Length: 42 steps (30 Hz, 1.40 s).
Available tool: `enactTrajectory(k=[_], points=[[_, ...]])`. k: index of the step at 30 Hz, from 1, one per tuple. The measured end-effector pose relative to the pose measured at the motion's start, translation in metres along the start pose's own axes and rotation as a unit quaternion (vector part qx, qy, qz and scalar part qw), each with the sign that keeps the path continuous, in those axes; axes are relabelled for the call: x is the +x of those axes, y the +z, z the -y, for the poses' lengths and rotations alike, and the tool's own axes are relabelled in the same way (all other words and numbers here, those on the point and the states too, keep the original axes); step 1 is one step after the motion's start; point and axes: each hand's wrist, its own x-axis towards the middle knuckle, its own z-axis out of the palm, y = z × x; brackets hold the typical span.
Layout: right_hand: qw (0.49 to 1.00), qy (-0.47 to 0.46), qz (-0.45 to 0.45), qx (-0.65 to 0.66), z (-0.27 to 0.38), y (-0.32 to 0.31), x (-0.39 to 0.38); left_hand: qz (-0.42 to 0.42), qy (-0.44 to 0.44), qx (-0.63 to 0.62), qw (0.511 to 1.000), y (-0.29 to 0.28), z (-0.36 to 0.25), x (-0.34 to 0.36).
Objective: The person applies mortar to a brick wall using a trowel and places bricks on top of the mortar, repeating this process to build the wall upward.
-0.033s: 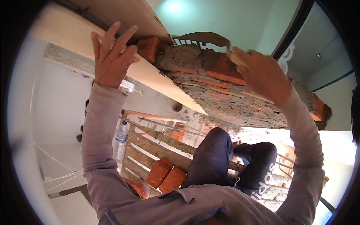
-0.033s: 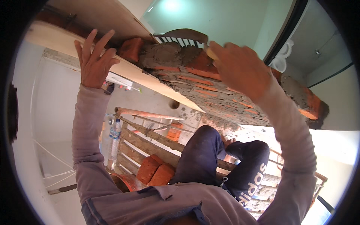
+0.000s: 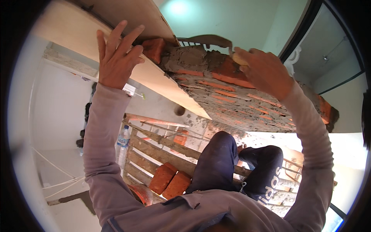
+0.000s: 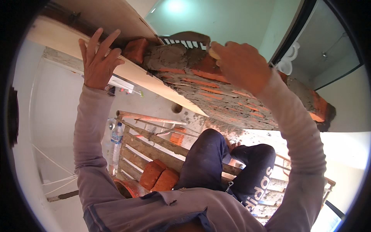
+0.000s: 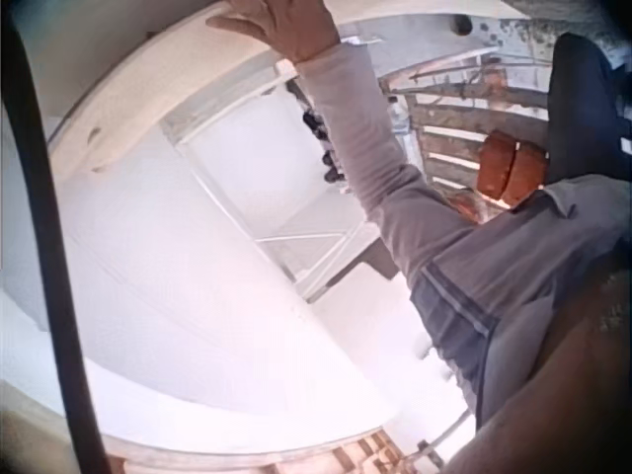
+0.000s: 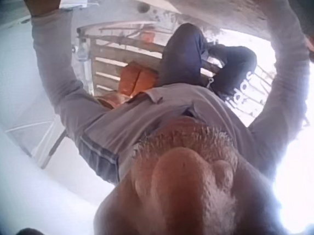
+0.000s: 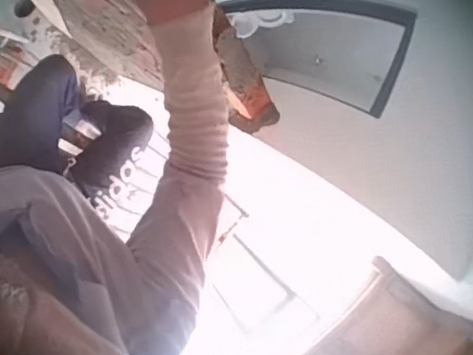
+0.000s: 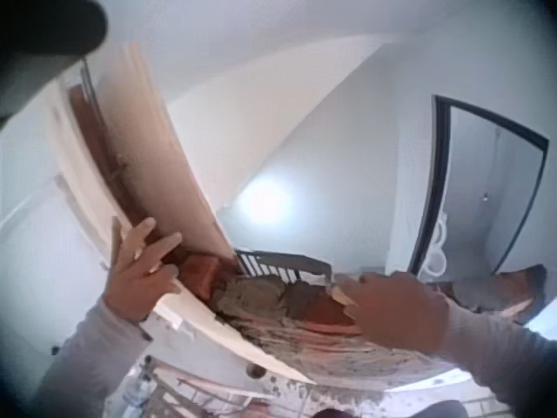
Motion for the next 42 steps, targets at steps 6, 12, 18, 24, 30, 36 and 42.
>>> enactTrajectory(k=[6, 12, 18, 24, 30, 36, 42], points=[[0.999, -0.021, -0.016, -0.047, -0.002, -0.007, -0.051, -0.066, 0.045, -0.037, 0.996, 0.015, 0.004, 0.015], [0.989, 0.125, -0.071, -0.020, 0.014, 0.030, -0.127, -0.037, 0.074, -0.069, 0.994, 0.056, 0.041, -0.007], [0.806, 0.238, -0.252, 0.479, 0.126, 0.096, -0.231, 0.181, 0.064, 0.277, 0.942, 0.036, 0.021, 0.018], [0.814, 0.249, -0.135, 0.508, 0.166, 0.121, -0.317, 0.198, 0.067, 0.300, 0.931, 0.030, 0.031, 0.019], [0.730, 0.324, -0.234, 0.555, 0.147, 0.142, -0.347, -0.070, 0.128, -0.131, 0.981, 0.026, 0.018, -0.027], [0.528, 0.422, -0.204, 0.708, 0.136, 0.152, -0.375, 0.174, -0.247, -0.365, 0.880, -0.071, -0.064, -0.152], [0.501, 0.401, -0.210, 0.737, 0.134, 0.147, -0.380, 0.181, -0.375, -0.461, 0.784, -0.064, -0.130, -0.255]])
